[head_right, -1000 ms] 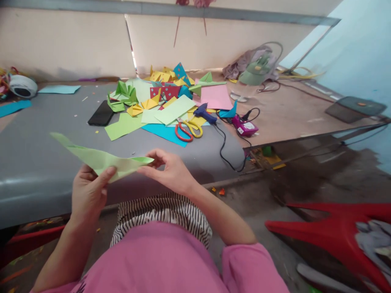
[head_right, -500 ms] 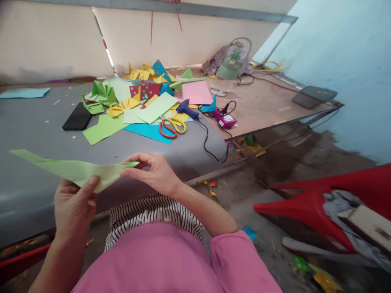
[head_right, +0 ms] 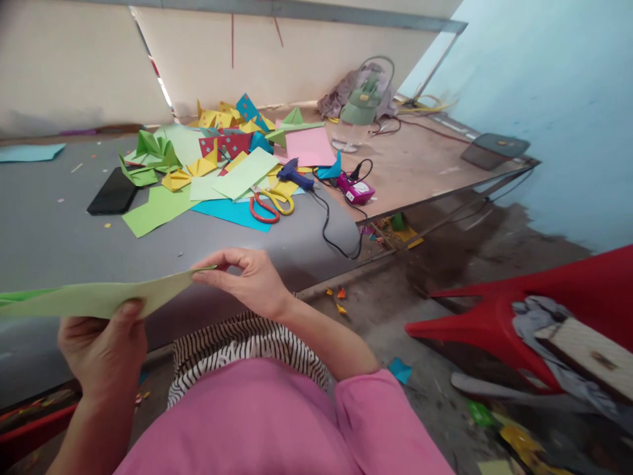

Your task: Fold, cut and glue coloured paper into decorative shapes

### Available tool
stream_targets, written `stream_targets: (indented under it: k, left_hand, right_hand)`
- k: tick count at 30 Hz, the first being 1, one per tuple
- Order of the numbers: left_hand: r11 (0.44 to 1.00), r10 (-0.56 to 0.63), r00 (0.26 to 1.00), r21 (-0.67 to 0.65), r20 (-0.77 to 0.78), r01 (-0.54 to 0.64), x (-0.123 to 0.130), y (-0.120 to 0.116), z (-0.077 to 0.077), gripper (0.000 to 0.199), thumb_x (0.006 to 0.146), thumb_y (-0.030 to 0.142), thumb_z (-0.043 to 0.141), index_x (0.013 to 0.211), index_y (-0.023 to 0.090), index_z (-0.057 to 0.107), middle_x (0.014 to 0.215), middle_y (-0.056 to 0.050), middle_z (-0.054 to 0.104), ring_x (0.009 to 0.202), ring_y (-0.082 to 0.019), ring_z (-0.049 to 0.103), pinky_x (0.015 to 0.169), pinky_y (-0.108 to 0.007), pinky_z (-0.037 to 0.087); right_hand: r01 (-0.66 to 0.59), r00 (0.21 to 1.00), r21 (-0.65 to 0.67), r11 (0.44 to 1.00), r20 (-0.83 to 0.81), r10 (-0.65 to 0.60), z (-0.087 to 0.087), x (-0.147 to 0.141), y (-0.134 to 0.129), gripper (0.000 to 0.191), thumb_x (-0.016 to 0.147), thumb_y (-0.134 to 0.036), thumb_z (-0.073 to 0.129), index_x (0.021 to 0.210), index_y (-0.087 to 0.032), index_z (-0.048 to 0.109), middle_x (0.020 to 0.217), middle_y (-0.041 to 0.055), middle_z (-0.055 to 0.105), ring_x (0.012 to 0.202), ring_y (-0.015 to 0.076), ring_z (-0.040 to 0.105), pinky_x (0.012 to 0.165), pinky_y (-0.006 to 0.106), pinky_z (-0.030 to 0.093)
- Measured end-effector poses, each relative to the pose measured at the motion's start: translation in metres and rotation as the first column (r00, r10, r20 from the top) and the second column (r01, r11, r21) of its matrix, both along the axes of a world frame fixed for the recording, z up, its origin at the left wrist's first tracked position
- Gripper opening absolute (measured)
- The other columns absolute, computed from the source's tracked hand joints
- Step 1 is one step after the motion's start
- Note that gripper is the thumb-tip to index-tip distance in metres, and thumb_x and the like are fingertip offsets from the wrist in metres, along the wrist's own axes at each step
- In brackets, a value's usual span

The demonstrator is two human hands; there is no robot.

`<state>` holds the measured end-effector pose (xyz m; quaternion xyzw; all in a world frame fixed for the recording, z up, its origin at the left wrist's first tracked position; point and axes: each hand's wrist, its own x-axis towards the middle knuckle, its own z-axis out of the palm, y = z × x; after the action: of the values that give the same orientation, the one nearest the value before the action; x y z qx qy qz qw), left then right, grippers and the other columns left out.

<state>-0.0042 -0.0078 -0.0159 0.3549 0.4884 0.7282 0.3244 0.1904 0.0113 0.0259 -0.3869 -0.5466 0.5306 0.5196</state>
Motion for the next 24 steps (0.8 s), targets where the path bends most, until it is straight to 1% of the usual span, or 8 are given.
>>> stream_targets:
  k: [4,7,9,11,14,16,19,24]
  left_hand:
    - [1.0,-0.026,0.998,-0.003,0.064,0.027,-0.001,0.003,0.003,0.029,0.054,0.022,0.092,0.07,0.02,0.069,0.063,0.006,0.069,0.065,-0.012,0.066,0.067,-0.022,0.059]
    - [0.979,-0.187,0.968,-0.053,0.168,0.198,-0.003,0.006,0.004,0.032,0.056,0.027,0.093,0.077,0.02,0.07,0.067,0.004,0.07,0.068,-0.013,0.068,0.069,-0.024,0.061]
    - [0.934,-0.32,0.923,-0.09,0.211,0.345,-0.004,0.007,0.003,0.04,0.055,0.03,0.094,0.086,0.02,0.07,0.075,0.002,0.073,0.07,-0.015,0.07,0.066,-0.026,0.062]
    - [0.902,-0.377,0.903,-0.141,0.208,0.409,-0.004,0.008,0.002,0.049,0.052,0.028,0.096,0.093,0.02,0.071,0.082,0.001,0.076,0.07,-0.016,0.071,0.063,-0.025,0.061]
    - [0.894,-0.372,0.914,-0.205,0.162,0.399,-0.002,0.008,0.001,0.043,0.054,0.024,0.095,0.089,0.017,0.071,0.079,-0.001,0.077,0.067,-0.016,0.071,0.062,-0.022,0.059]
    - [0.902,-0.355,0.921,-0.199,0.16,0.383,0.0,0.009,0.001,0.039,0.056,0.026,0.095,0.085,0.015,0.072,0.075,-0.001,0.076,0.063,-0.015,0.07,0.06,-0.022,0.058]
    - [0.922,-0.311,0.931,-0.178,0.189,0.344,0.004,0.01,0.002,0.042,0.053,0.028,0.096,0.085,0.016,0.071,0.072,-0.001,0.076,0.059,-0.015,0.069,0.056,-0.022,0.056]
    - [0.903,-0.34,0.907,-0.182,0.249,0.389,0.005,0.011,0.002,0.042,0.055,0.037,0.096,0.082,0.016,0.073,0.077,-0.003,0.078,0.065,-0.016,0.072,0.058,-0.023,0.058]
  right_hand:
    - [0.032,0.999,0.021,0.999,0.012,-0.033,0.001,-0.001,-0.003,0.011,0.076,-0.031,0.084,0.085,-0.024,0.083,0.083,-0.0006,0.078,0.075,0.0123,0.064,0.072,0.025,0.052]
    - [0.04,0.999,0.032,0.999,0.017,-0.041,0.0,0.001,-0.001,0.01,0.076,-0.031,0.084,0.084,-0.025,0.083,0.082,-0.0012,0.078,0.074,0.0121,0.065,0.072,0.025,0.052]
    - [0.063,0.997,0.034,0.997,0.031,-0.064,-0.001,0.002,0.001,0.01,0.075,-0.031,0.085,0.083,-0.025,0.083,0.08,-0.0014,0.078,0.073,0.0121,0.065,0.072,0.025,0.052]
    - [0.085,0.995,0.029,0.996,0.058,-0.086,-0.002,0.004,0.004,0.01,0.075,-0.032,0.085,0.082,-0.025,0.083,0.078,-0.0011,0.078,0.072,0.0126,0.065,0.072,0.026,0.052]
    - [0.092,0.992,0.022,0.996,0.09,-0.093,-0.002,0.005,0.005,0.011,0.074,-0.032,0.085,0.082,-0.025,0.083,0.077,-0.0011,0.078,0.071,0.013,0.066,0.072,0.026,0.053]
    - [0.089,0.992,0.015,0.996,0.088,-0.09,-0.003,0.005,0.004,0.009,0.074,-0.032,0.085,0.081,-0.026,0.083,0.076,-0.0018,0.077,0.069,0.0122,0.066,0.071,0.025,0.052]
    - [0.091,0.993,-0.01,0.996,0.074,-0.09,-0.003,0.003,0.002,0.008,0.073,-0.03,0.086,0.079,-0.026,0.082,0.074,-0.0026,0.077,0.067,0.0109,0.065,0.068,0.024,0.052]
    - [0.125,0.99,-0.017,0.992,0.061,-0.124,-0.002,0.006,0.004,0.009,0.072,-0.029,0.086,0.079,-0.026,0.082,0.079,-0.0013,0.079,0.068,0.0117,0.067,0.068,0.024,0.053]
